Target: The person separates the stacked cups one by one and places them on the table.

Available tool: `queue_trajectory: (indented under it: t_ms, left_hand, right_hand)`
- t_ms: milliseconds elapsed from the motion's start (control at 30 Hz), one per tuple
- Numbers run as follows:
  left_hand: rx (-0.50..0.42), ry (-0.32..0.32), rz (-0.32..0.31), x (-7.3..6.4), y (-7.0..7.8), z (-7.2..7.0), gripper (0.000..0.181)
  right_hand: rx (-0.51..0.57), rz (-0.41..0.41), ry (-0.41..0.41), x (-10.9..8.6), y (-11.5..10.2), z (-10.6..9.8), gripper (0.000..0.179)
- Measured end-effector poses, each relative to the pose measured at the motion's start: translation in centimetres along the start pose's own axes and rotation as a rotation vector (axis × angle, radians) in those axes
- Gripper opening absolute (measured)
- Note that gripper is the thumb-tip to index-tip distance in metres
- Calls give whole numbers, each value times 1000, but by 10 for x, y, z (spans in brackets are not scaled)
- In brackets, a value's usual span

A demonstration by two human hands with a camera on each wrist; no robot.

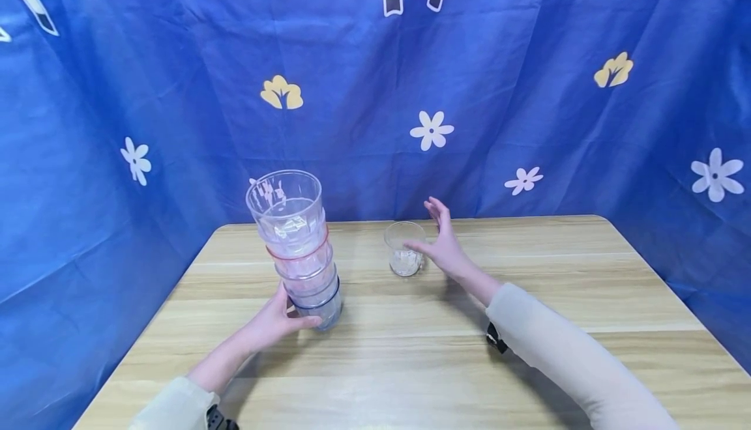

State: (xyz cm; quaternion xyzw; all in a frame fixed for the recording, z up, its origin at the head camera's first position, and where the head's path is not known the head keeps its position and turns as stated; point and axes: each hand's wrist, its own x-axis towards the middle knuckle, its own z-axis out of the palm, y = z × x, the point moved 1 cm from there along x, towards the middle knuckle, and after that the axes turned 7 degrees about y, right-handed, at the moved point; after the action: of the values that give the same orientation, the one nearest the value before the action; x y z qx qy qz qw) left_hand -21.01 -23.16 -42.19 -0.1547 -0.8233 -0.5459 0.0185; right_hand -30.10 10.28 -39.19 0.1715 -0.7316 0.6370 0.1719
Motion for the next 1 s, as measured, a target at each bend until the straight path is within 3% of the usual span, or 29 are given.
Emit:
queue_trajectory:
  t_ms: [133, 233, 500, 800, 1000]
  left_hand:
    - [-6, 1, -2, 1, -1, 0, 92]
    - [-6, 0, -2, 1, 0, 0, 92]
    - [5, 2, -22, 0, 1, 0, 92]
    - [-6, -11, -19, 0, 1, -1, 91]
    - [-14, -19, -7, 0, 1, -2, 92]
  right_hand:
    - [102, -88, 8, 5, -28, 3, 103]
    - [168, -108, -2, 7, -50, 8, 114]
    - [321, -157, -65, 10, -98, 35, 115]
    - [349, -219, -172, 8, -128, 72, 113]
    - [340, -250, -260, 6, -133, 95, 108]
